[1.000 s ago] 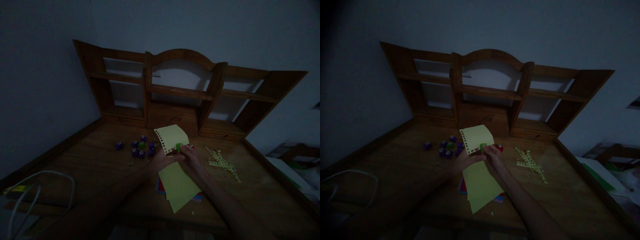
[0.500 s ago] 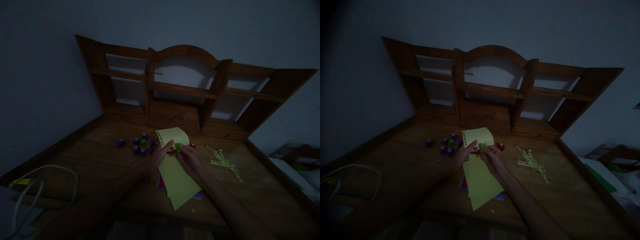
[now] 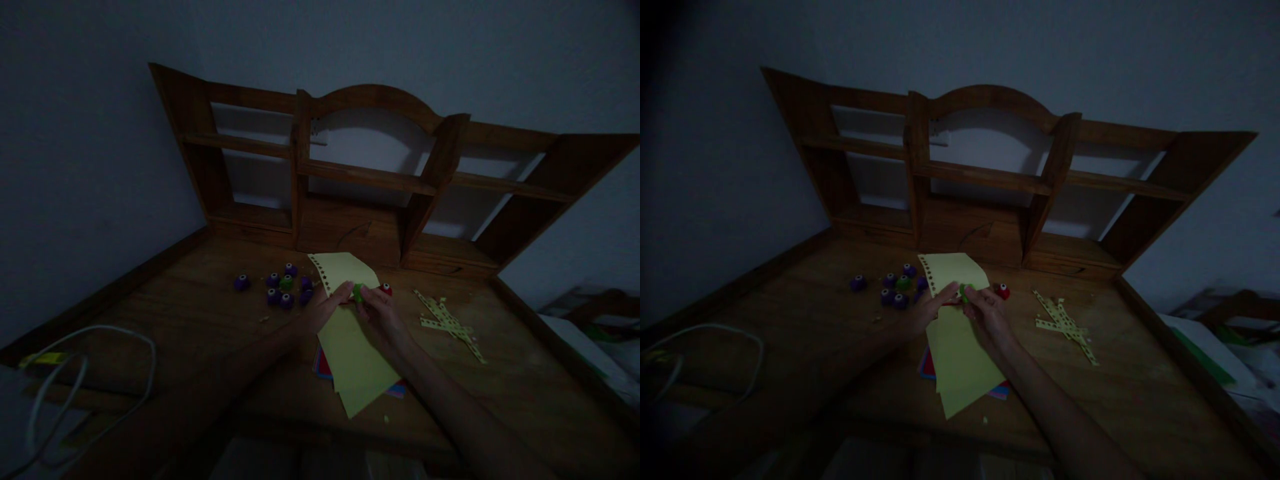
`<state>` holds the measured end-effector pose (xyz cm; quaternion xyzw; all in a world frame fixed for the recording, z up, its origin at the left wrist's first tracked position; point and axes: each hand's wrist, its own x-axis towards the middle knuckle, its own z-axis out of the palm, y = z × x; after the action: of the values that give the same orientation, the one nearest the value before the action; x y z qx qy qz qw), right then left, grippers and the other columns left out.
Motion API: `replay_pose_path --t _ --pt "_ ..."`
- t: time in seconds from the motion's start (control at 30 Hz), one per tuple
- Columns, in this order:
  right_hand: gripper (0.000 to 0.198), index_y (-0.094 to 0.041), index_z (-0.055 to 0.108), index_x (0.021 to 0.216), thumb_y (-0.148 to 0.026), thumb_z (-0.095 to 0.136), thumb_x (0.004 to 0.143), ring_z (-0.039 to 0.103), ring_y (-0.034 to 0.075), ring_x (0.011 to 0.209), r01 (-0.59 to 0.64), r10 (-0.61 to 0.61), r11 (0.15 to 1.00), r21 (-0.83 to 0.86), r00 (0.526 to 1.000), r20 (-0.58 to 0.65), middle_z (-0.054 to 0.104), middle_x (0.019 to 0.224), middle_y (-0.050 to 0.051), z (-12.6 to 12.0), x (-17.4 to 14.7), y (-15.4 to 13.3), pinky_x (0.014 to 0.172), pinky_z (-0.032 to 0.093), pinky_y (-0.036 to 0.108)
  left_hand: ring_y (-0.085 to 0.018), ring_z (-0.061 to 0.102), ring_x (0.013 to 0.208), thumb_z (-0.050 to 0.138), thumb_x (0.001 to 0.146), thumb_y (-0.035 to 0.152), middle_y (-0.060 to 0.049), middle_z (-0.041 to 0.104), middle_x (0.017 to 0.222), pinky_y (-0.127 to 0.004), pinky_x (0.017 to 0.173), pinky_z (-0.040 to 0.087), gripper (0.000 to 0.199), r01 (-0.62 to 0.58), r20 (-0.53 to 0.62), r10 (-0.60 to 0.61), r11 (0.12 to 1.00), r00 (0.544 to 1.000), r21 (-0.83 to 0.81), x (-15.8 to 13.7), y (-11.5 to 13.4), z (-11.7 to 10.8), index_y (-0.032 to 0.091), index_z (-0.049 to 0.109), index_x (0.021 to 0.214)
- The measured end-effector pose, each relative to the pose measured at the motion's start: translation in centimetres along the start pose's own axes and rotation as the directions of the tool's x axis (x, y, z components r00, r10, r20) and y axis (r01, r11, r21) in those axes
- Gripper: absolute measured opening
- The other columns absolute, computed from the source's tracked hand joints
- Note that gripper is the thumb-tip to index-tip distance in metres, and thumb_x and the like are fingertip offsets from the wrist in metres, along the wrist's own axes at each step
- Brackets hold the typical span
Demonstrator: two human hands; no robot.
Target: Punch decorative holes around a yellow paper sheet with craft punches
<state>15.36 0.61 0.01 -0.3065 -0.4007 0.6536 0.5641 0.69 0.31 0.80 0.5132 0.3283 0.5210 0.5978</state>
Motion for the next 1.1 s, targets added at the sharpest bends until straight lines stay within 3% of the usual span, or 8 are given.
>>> replay_pose_path --t 0.13,0.27,0.43,0.6,0.8,0.97,1.1 --pt "0.017 -0.017 0.066 0.067 -0.030 0.077 0.070 0.044 0.008 0.052 -0.020 0.020 1.000 -0.004 1.000 -0.024 0.058 0.061 -0.001 0.1 -0.2 -0.2 0.050 0.033 0.023 -0.025 0.060 0.103 0.073 0.073 0.032 -0.010 0.065 0.113 -0.036 0.091 0.045 0.042 -0.098 0.075 0.096 0.995 0.993 0.017 -0.1 -0.2 0.8 0.016 0.063 0.111" --pt "0.018 -0.016 0.065 0.065 -0.027 0.079 0.067 0.045 0.008 0.053 -0.009 0.009 1.000 0.006 0.998 -0.056 0.056 0.060 -0.002 0.1 -0.3 0.2 0.050 0.033 0.023 -0.022 0.061 0.099 0.073 0.072 0.027 -0.008 0.067 0.107 -0.033 0.090 0.046 0.034 -0.154 0.009 0.154 0.988 0.988 -0.008 -0.1 -0.7 1.8 0.016 0.064 0.103" --pt "0.019 -0.015 0.062 0.061 -0.023 0.077 0.068 0.036 0.007 0.049 -0.010 0.011 1.000 0.005 0.999 -0.052 0.047 0.053 -0.005 -0.1 -0.1 0.8 0.048 0.029 0.022 -0.021 0.062 0.090 0.073 0.073 0.028 -0.008 0.067 0.097 -0.032 0.086 0.046 0.029 -0.103 -0.013 0.102 0.992 0.995 -0.078 -0.5 -0.6 2.2 0.014 0.065 0.098" --pt "0.016 -0.016 0.063 0.064 -0.024 0.077 0.068 0.042 0.008 0.055 -0.016 0.017 1.000 0.005 0.999 -0.051 0.054 0.061 -0.003 -0.3 -0.1 1.2 0.054 0.034 0.023 -0.022 0.062 0.091 0.073 0.073 0.028 -0.009 0.068 0.096 -0.035 0.089 0.045 0.029 -0.076 -0.021 0.074 0.988 0.997 -0.138 -0.7 -0.3 2.1 0.015 0.066 0.097" --pt "0.018 -0.019 0.062 0.067 -0.029 0.076 0.070 0.048 0.011 0.061 0.010 -0.013 0.999 -0.045 0.998 -0.068 0.055 0.065 -0.003 -0.2 0.0 1.5 0.058 0.039 0.024 -0.026 0.062 0.098 0.072 0.073 0.034 -0.011 0.066 0.105 -0.039 0.091 0.044 0.036 0.039 -0.043 -0.046 0.987 0.998 -0.157 -1.1 0.1 2.4 0.016 0.065 0.104" --pt "0.018 -0.019 0.065 0.073 -0.034 0.075 0.071 0.050 0.011 0.060 0.068 -0.071 0.987 -0.145 0.997 -0.017 0.058 0.067 -0.002 -0.1 -0.2 0.8 0.057 0.040 0.024 -0.027 0.058 0.108 0.074 0.071 0.032 -0.012 0.065 0.112 -0.040 0.097 0.040 0.046 0.014 -0.014 -0.016 0.987 1.000 -0.157 -1.6 0.7 2.5 0.016 0.062 0.113" --pt "0.020 -0.019 0.065 0.075 -0.035 0.076 0.069 0.052 0.012 0.062 0.080 -0.079 0.984 -0.160 0.997 0.010 0.061 0.070 -0.001 0.3 -0.4 0.1 0.058 0.041 0.024 -0.025 0.059 0.106 0.076 0.070 0.032 -0.011 0.065 0.112 -0.037 0.098 0.040 0.044 -0.014 -0.043 0.008 0.988 0.999 -0.155 -1.7 1.1 2.7 0.017 0.064 0.109"
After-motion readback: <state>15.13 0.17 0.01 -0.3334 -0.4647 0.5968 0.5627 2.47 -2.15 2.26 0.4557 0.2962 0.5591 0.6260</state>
